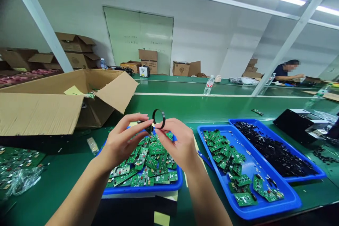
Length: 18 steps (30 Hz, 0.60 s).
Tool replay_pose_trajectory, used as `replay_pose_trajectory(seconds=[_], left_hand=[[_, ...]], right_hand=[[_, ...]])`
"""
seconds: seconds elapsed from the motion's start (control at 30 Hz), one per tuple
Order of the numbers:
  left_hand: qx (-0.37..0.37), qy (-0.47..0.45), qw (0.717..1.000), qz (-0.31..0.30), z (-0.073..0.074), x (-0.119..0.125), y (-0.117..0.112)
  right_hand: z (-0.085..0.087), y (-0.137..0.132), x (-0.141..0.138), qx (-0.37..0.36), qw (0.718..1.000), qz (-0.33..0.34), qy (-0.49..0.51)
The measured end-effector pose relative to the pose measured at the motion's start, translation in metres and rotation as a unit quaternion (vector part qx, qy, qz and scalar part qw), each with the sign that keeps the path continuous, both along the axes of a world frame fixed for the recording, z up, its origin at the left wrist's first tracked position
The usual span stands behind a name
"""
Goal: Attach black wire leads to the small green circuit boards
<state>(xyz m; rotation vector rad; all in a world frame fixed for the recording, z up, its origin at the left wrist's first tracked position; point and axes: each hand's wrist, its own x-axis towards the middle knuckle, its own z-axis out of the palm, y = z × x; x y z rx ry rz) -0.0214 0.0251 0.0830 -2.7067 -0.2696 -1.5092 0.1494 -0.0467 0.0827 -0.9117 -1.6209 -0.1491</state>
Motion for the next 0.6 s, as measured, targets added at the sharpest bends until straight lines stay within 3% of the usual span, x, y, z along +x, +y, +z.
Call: replay_pose_trajectory(seconds=[0.17,0.27,0.37,0.47,0.53,0.6], left_hand=[[-0.036,-0.008,0.999,-0.006,0.002,0.002,-0.001],[-0.058,-0.024,0.998,-0.013,0.004,0.002,-0.002],[-0.052,-0.056,0.997,-0.009,0.005,0.000,-0.002],[-0.010,-0.073,0.997,-0.006,0.004,-0.003,-0.002],[0.017,-0.063,0.998,-0.006,0.003,-0.003,-0.002],[0.033,-0.049,0.998,0.001,0.001,-0.003,-0.002]], right_hand=[[-0.003,0.003,-0.001,0.103,0.990,0.010,-0.096],[-0.002,0.001,0.007,0.102,0.984,0.014,-0.146],[-0.002,0.003,0.019,-0.012,0.990,0.038,-0.138],[-0.004,0.008,0.026,-0.137,0.989,0.053,-0.006],[-0.005,0.010,0.024,-0.201,0.971,0.093,0.088],[-0.005,0.009,0.017,-0.254,0.947,0.164,0.114]])
